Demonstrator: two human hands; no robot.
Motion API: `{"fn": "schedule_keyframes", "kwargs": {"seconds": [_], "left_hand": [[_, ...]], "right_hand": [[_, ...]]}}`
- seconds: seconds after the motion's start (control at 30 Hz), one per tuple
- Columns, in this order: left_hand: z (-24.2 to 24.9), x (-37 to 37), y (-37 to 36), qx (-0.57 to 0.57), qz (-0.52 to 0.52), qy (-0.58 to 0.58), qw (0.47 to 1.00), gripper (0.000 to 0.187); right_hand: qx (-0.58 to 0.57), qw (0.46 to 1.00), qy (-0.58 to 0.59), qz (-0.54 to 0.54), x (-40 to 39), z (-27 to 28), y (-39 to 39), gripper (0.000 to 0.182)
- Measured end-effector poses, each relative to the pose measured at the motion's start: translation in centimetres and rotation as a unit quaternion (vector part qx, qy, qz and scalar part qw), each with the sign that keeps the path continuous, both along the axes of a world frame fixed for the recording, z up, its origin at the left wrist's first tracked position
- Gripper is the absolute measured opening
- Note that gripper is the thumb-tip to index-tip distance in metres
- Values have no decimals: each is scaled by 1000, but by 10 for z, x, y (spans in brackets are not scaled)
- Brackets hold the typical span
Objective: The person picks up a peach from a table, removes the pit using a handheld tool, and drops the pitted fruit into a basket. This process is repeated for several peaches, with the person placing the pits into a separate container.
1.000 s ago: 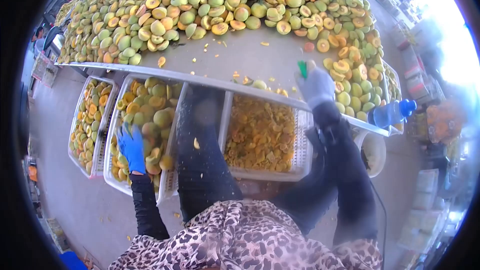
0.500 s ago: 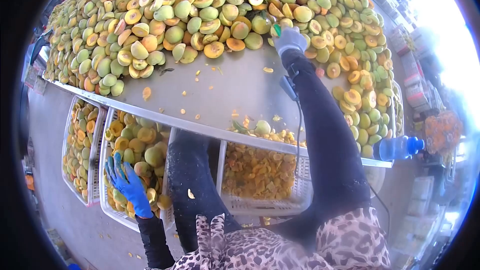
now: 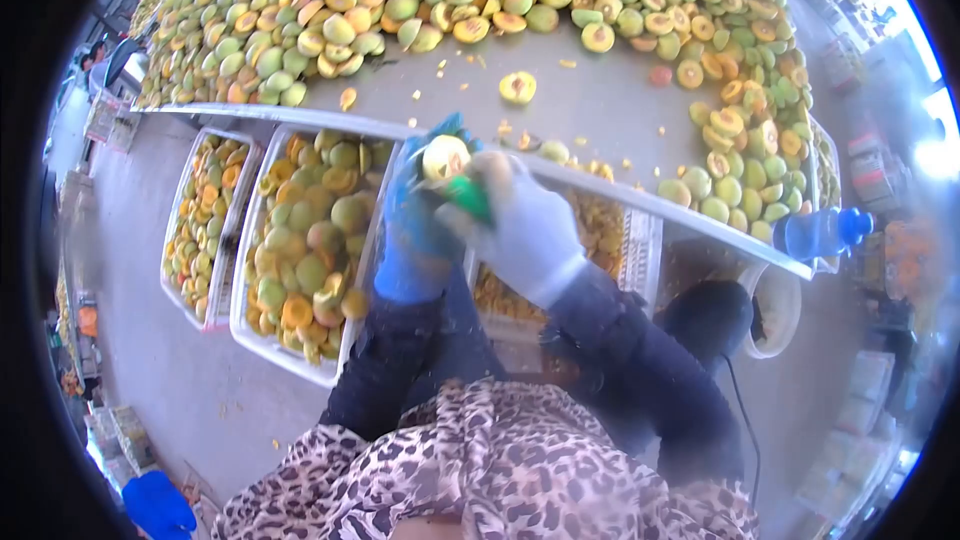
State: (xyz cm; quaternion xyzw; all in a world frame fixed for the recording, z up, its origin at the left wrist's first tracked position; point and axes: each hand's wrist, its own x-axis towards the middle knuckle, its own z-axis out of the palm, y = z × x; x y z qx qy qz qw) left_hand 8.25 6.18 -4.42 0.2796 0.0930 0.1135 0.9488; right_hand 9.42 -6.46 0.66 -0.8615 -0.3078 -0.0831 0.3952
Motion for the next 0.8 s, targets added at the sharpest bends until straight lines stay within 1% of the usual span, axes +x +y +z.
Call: {"fn": "schedule_keyframes", "kwargs": {"seconds": [0.03,0.1,0.13,0.17,0.23,0.27,0.3,0.37,0.4,0.47,0.5,0.53,0.57,0.6,0.63,0.67,0.7,0.73,0.77,0.8], "left_hand": [[3,-3,0,3,4,7,1000,36],[8,-8,-2,-153,-57,1,987,41],[13,-14,-9,-129,-45,39,990,43],[19,-21,-18,-125,-47,44,990,43],[32,-30,-34,-113,-50,1,992,48],[33,-34,-38,-129,-63,3,990,53],[34,-38,-40,-127,-65,3,990,53],[36,-45,-42,-130,-101,0,986,57],[39,-49,-44,-128,-99,1,987,57],[47,-54,-51,-86,-47,39,994,55],[48,-56,-51,-85,-47,41,994,55],[49,-56,-52,26,-26,20,999,54],[48,-57,-53,137,-7,-1,990,54],[46,-60,-55,137,-10,2,990,54],[41,-62,-56,183,6,-57,982,50],[35,-63,-58,227,23,-116,967,50],[32,-63,-59,270,39,-176,946,56],[30,-63,-54,270,37,-178,946,56],[29,-62,-45,309,-4,-216,926,57],[31,-61,-39,347,-44,-254,902,59]], "right_hand": [[31,998,42,-23,-13,0,-11,30],[-6,999,37,-25,-28,0,-33,22],[-10,999,30,-34,-36,1,-38,22],[-6,999,36,-37,-43,2,-41,22],[-78,993,86,-35,-53,4,-46,27],[-27,994,101,-19,-56,1,-47,33],[-25,994,101,-21,-59,1,-49,33],[20,993,117,6,-64,2,-50,33],[22,993,117,8,-67,2,-51,33],[14,990,141,18,-72,5,-52,35],[14,990,142,19,-74,7,-55,35],[-13,989,148,29,-75,11,-60,36],[-40,986,154,39,-76,14,-64,38],[-40,986,157,36,-77,16,-67,38],[-15,977,202,67,-76,18,-71,40],[9,964,246,98,-76,21,-73,42],[9,965,245,97,-77,26,-76,42],[19,919,383,88,-77,31,-77,45],[30,855,511,79,-77,35,-78,47],[29,857,508,79,-77,35,-79,47]]}}
